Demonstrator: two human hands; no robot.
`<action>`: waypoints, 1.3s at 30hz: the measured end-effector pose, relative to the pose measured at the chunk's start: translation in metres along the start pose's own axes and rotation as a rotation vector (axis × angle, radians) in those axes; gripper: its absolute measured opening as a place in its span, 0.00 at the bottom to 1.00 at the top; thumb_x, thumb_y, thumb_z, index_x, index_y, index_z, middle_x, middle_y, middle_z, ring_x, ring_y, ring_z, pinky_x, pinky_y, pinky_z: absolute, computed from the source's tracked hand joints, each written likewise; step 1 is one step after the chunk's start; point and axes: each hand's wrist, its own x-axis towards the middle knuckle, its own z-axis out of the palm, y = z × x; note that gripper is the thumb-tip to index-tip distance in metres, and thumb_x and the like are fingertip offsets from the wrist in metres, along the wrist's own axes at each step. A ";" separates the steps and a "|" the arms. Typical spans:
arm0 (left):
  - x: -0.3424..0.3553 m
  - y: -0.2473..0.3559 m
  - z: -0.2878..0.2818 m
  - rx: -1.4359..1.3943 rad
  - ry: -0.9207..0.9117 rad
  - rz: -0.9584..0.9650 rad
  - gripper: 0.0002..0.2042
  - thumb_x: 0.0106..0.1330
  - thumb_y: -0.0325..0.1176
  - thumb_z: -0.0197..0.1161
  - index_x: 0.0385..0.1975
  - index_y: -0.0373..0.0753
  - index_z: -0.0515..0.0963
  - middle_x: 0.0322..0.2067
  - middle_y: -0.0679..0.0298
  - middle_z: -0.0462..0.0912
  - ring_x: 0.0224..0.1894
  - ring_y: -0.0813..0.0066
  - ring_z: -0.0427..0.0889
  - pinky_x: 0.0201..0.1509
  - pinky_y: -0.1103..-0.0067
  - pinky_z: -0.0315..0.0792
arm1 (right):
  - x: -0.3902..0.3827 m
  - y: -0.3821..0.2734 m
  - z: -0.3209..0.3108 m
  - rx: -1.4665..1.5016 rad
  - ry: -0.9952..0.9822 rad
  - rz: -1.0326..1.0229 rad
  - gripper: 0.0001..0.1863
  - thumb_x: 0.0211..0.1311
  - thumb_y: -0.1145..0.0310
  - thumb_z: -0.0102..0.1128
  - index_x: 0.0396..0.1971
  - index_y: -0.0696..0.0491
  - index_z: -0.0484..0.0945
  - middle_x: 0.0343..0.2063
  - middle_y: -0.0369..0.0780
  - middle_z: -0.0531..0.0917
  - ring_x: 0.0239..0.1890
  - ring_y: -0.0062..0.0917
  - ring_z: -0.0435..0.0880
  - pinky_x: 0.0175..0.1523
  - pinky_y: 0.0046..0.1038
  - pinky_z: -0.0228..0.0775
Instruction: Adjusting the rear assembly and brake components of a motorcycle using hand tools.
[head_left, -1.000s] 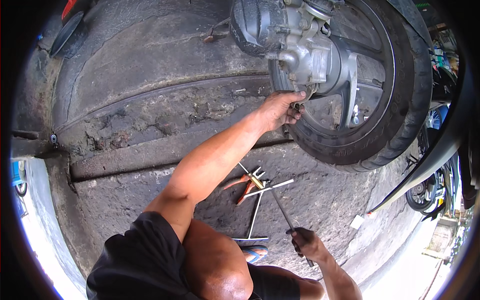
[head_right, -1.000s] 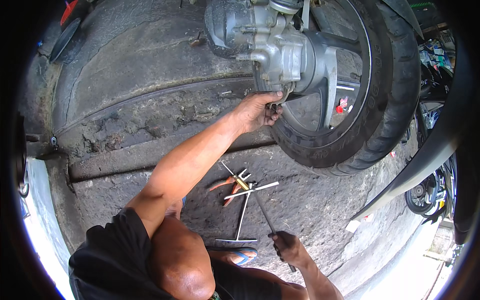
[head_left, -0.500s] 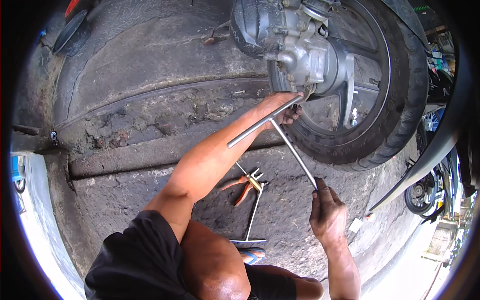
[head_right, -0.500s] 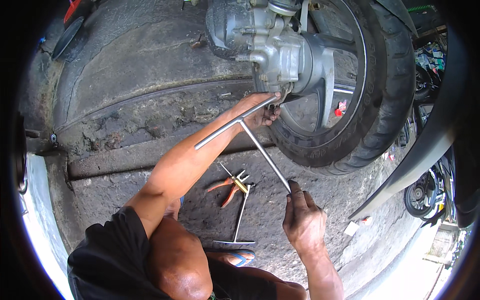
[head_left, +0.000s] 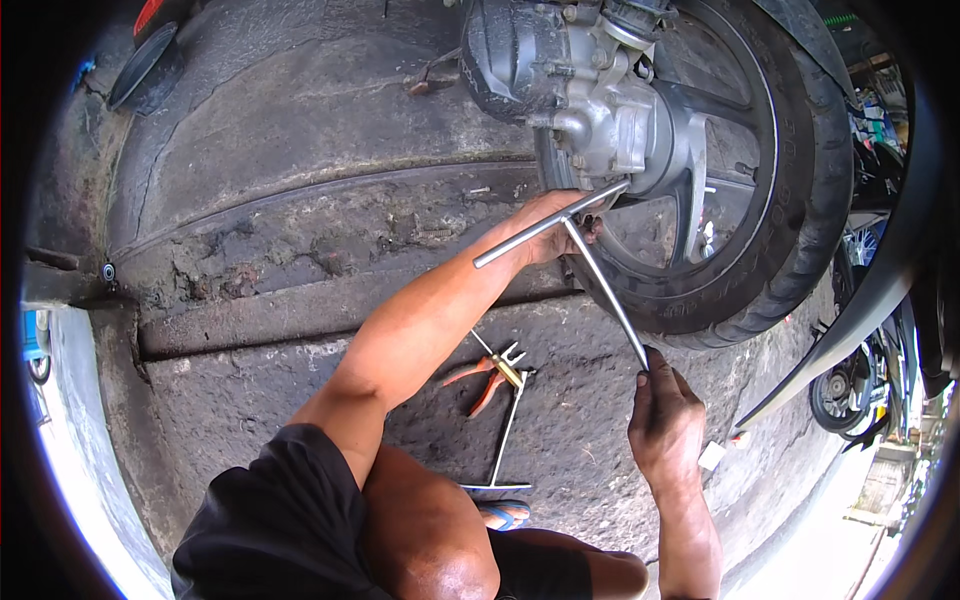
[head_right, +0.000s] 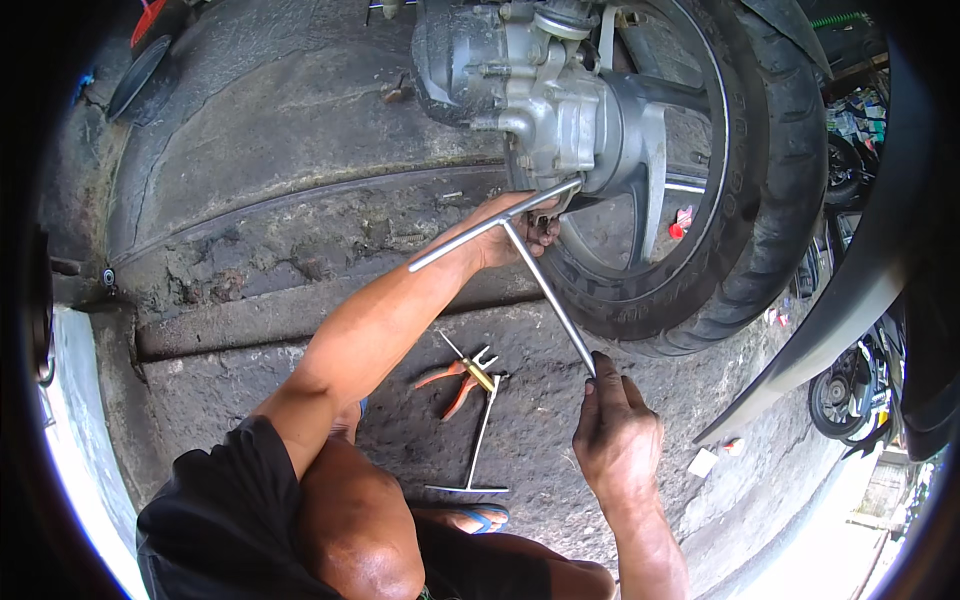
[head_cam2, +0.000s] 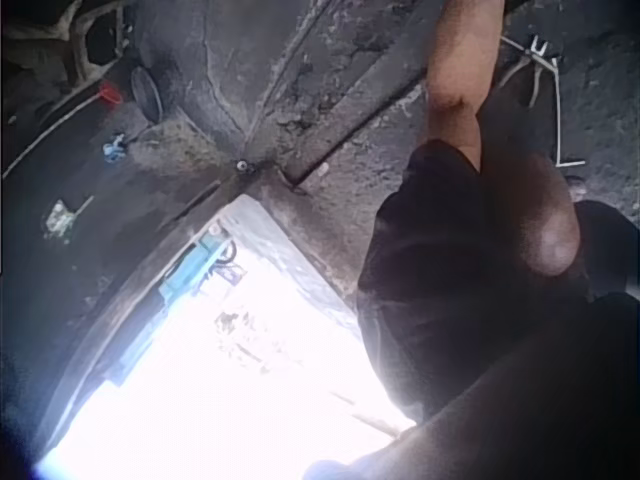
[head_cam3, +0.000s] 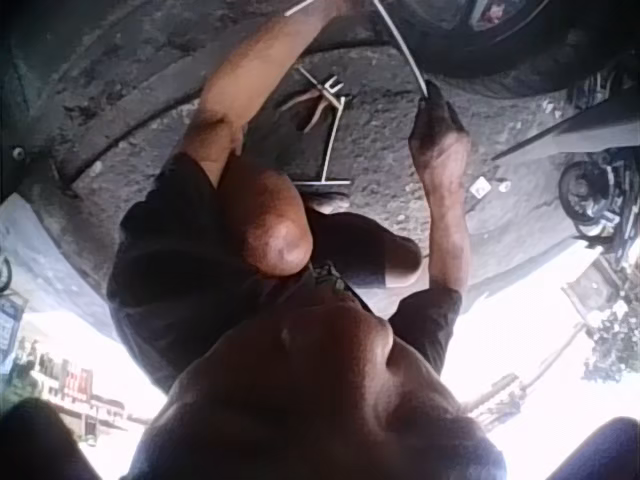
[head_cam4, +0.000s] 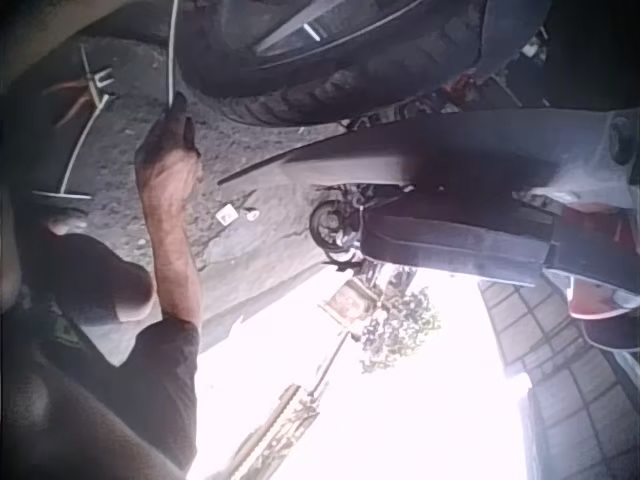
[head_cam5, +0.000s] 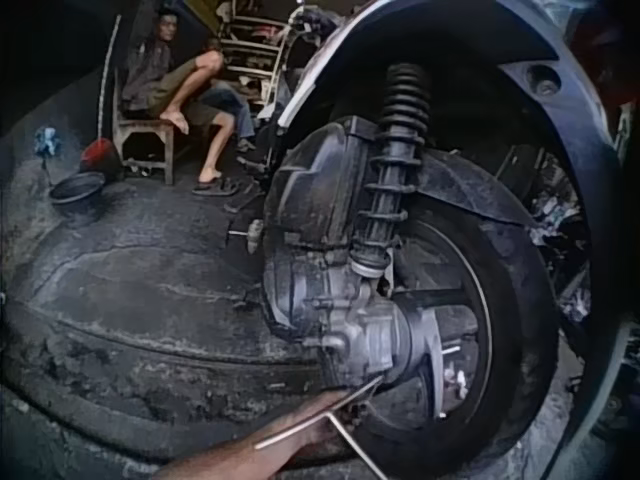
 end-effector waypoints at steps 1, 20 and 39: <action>0.003 -0.001 -0.001 0.040 0.046 0.009 0.13 0.62 0.43 0.68 0.35 0.40 0.78 0.24 0.63 0.78 0.27 0.74 0.76 0.28 0.79 0.70 | 0.000 -0.004 -0.004 0.031 -0.021 0.003 0.17 0.64 0.72 0.56 0.52 0.57 0.78 0.30 0.48 0.83 0.26 0.45 0.85 0.29 0.41 0.77; 0.006 -0.001 -0.007 -0.047 -0.074 -0.016 0.11 0.63 0.41 0.68 0.35 0.42 0.77 0.25 0.63 0.79 0.25 0.75 0.76 0.29 0.78 0.69 | 0.006 -0.010 -0.009 -0.056 -0.081 -0.076 0.17 0.63 0.70 0.58 0.52 0.54 0.79 0.26 0.47 0.82 0.21 0.43 0.84 0.27 0.41 0.77; 0.007 0.000 -0.004 -0.064 0.008 -0.040 0.11 0.63 0.39 0.68 0.39 0.41 0.78 0.25 0.63 0.81 0.26 0.74 0.80 0.26 0.81 0.74 | 0.011 -0.010 -0.014 -0.045 -0.016 -0.135 0.15 0.64 0.72 0.57 0.50 0.56 0.79 0.24 0.47 0.82 0.19 0.41 0.84 0.22 0.38 0.74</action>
